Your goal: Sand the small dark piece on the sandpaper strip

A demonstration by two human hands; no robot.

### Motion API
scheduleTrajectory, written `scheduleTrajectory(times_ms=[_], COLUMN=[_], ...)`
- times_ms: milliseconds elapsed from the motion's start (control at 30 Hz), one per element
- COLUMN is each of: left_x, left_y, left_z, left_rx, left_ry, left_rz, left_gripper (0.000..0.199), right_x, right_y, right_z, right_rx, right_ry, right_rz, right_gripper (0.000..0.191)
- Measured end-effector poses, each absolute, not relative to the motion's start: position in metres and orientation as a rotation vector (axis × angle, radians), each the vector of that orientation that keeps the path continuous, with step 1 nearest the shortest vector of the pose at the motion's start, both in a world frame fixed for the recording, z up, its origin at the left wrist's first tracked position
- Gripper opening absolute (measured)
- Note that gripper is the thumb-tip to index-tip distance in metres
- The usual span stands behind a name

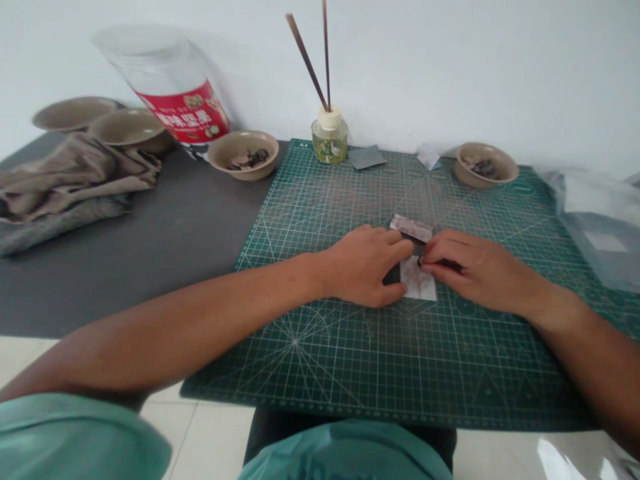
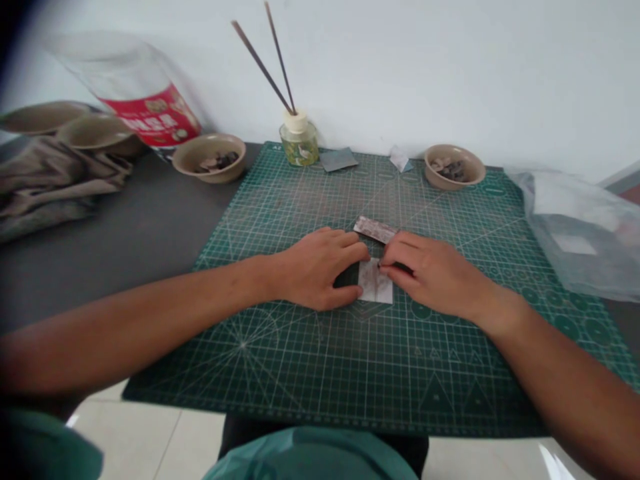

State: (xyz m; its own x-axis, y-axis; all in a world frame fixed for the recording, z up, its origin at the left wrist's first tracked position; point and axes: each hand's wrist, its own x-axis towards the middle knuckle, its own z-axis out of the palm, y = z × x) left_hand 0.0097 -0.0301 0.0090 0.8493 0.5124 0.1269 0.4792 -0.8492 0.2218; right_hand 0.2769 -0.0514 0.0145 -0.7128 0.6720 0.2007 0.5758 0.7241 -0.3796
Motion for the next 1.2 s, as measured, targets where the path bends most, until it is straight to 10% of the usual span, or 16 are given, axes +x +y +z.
scheduleTrajectory(times_ms=[1200], left_x=[0.009], left_y=[-0.03], left_z=[0.009], left_rx=[2.82], left_ry=[0.751], left_rz=[0.292], left_gripper=[0.036], right_x=[0.273], right_y=[-0.061], right_z=[0.015], right_rx=[-1.056], right_ry=[-2.591], right_rz=[0.352], right_gripper=[0.016])
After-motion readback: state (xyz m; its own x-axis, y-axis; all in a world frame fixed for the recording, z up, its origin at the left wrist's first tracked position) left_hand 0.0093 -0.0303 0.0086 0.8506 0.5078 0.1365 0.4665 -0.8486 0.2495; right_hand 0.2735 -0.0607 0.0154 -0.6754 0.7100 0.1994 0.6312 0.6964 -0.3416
